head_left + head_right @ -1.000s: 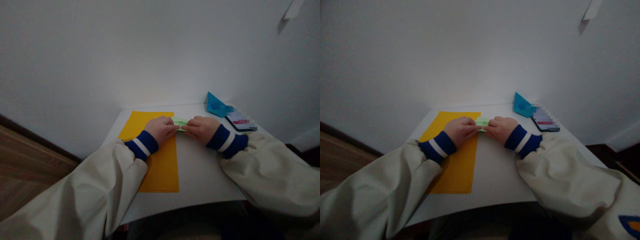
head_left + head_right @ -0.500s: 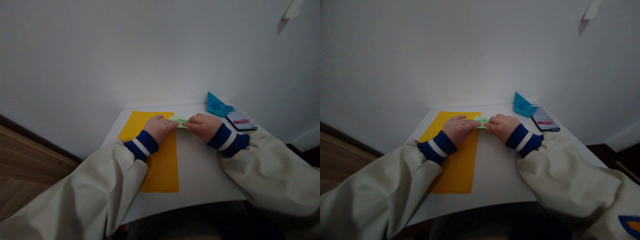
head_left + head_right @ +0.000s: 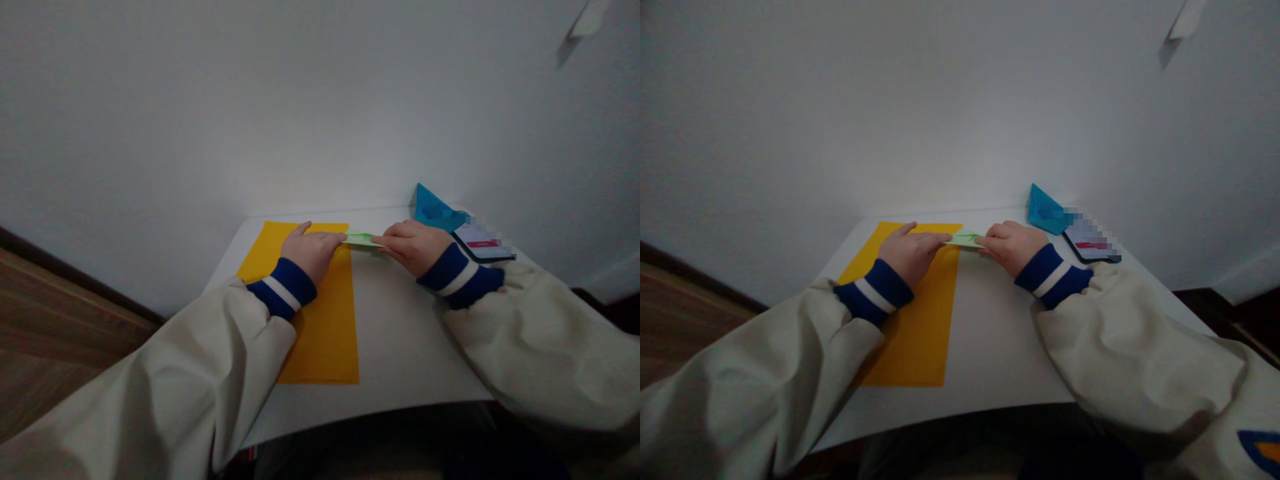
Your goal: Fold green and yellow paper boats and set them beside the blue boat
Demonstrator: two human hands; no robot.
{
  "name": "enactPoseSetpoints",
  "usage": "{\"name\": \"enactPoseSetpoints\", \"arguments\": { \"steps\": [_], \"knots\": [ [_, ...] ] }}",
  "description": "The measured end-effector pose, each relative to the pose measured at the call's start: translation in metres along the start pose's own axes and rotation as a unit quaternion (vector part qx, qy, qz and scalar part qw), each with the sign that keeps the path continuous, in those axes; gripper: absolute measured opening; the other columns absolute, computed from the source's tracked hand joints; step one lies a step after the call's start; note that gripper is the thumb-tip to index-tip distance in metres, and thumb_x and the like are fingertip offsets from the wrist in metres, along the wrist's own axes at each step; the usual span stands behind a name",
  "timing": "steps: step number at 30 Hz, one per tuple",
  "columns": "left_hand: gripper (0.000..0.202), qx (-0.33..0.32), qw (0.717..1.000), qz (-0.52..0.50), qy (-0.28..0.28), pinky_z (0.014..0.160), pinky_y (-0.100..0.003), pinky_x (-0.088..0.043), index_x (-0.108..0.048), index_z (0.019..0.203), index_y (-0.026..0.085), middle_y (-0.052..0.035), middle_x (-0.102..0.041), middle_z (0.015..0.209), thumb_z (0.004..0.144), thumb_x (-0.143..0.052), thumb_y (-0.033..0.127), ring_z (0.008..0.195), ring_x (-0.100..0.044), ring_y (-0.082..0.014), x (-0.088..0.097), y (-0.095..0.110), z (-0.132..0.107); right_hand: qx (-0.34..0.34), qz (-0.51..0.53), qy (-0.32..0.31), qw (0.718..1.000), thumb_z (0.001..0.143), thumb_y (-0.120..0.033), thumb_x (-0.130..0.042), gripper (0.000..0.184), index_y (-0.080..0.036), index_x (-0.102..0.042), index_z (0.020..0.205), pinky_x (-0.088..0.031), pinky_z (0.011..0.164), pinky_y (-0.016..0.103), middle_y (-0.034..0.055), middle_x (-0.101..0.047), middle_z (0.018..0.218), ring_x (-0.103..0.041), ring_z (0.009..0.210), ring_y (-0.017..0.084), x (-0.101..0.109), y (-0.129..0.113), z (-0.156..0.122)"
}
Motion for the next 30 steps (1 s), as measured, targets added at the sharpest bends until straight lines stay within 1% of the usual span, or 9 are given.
{"name": "enactPoseSetpoints", "arguments": {
  "steps": [4,9,11,14,17,20,23,26,30],
  "knots": [
    [0.022,-0.015,1.000,-0.016,0.004,0.097,-0.048,-0.038,-0.065,0.101,0.021,-0.0047,-0.069,0.102,0.088,-0.047,0.021,0.093,-0.064,-0.0201,-0.003,0.001,0.002,0.021,0.004,0.019,1.000,0.091,-0.035,-0.043,0.030,-0.023,-0.067,0.105,-0.040,0.062,0.025,0.0062,-0.067,0.088,-0.056,0.076,0.015,0.002,-0.003,0.000],
    [0.025,-0.051,0.995,-0.083,0.008,0.097,-0.045,-0.038,-0.061,0.108,0.022,-0.0032,-0.064,0.114,0.085,-0.053,0.023,0.105,-0.059,-0.0201,-0.007,0.001,0.003,0.064,0.051,0.047,0.996,0.091,-0.034,-0.042,0.030,-0.023,-0.065,0.107,-0.043,0.065,0.026,0.0054,-0.067,0.088,-0.056,0.076,0.015,0.004,-0.007,-0.002],
    [0.024,-0.050,0.992,-0.119,0.011,0.097,-0.043,-0.038,-0.061,0.108,0.022,-0.0029,-0.063,0.116,0.085,-0.054,0.023,0.107,-0.058,-0.0193,-0.009,0.000,0.003,0.067,0.086,0.063,0.992,0.091,-0.033,-0.042,0.030,-0.022,-0.065,0.107,-0.044,0.067,0.026,0.0058,-0.067,0.088,-0.057,0.077,0.015,0.004,-0.005,-0.002],
    [0.026,-0.024,0.987,-0.161,0.016,0.099,-0.043,-0.037,-0.059,0.111,0.023,-0.0023,-0.064,0.114,0.087,-0.052,0.026,0.103,-0.060,-0.0175,-0.012,-0.003,0.004,0.062,0.147,0.076,0.984,0.092,-0.032,-0.041,0.031,-0.019,-0.064,0.107,-0.046,0.071,0.025,0.0064,-0.067,0.087,-0.059,0.080,0.014,0.004,-0.001,-0.004],
    [0.034,0.004,0.986,-0.164,0.008,0.098,-0.041,-0.038,-0.054,0.120,0.020,-0.0034,-0.067,0.109,0.087,-0.053,0.028,0.097,-0.062,-0.0173,-0.014,-0.005,0.004,0.053,0.182,0.058,0.980,0.092,-0.031,-0.039,0.031,-0.018,-0.063,0.107,-0.047,0.074,0.025,0.0061,-0.068,0.091,-0.061,0.083,0.013,0.001,0.001,-0.004],
    [0.027,-0.017,0.992,-0.119,-0.044,0.089,-0.036,-0.044,-0.062,0.111,0.023,-0.0024,-0.069,0.102,0.087,-0.051,0.026,0.089,-0.064,-0.0179,-0.018,-0.003,0.005,0.035,0.172,0.022,0.984,0.092,-0.032,-0.040,0.031,-0.019,-0.063,0.107,-0.047,0.075,0.026,0.0057,-0.069,0.094,-0.062,0.085,0.015,-0.004,0.001,-0.004],
    [0.028,-0.038,0.994,-0.067,-0.082,0.078,-0.034,-0.047,-0.065,0.107,0.027,-0.0020,-0.071,0.096,0.085,-0.049,0.019,0.082,-0.064,-0.0189,-0.019,-0.001,0.004,0.019,0.141,-0.013,0.990,0.090,-0.029,-0.044,0.028,-0.019,-0.064,0.106,-0.047,0.075,0.028,0.0061,-0.069,0.094,-0.062,0.085,0.017,-0.011,0.001,-0.003],
    [0.030,-0.057,0.993,-0.065,-0.082,0.075,-0.032,-0.048,-0.064,0.109,0.025,-0.0030,-0.070,0.098,0.084,-0.050,0.019,0.084,-0.065,-0.0196,-0.017,0.002,0.004,0.013,0.115,-0.031,0.993,0.087,-0.026,-0.047,0.025,-0.019,-0.067,0.101,-0.048,0.074,0.030,0.0071,-0.069,0.093,-0.062,0.085,0.019,-0.016,0.002,-0.002],
    [0.031,-0.107,0.987,-0.078,-0.087,0.081,-0.032,-0.049,-0.064,0.108,0.022,-0.0028,-0.068,0.105,0.079,-0.054,0.016,0.092,-0.063,-0.0198,-0.019,0.011,0.003,0.020,0.118,-0.049,0.992,0.080,-0.018,-0.050,0.022,-0.017,-0.069,0.092,-0.049,0.073,0.030,0.0073,-0.069,0.091,-0.063,0.083,0.019,-0.020,0.002,-0.002]
  ]
}}
Point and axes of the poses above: each hand's wrist, its own z-axis towards the middle knuckle, its own x-axis out of the back of the hand, y = z × x, the point moved 6 cm from there along z, towards the middle knuckle
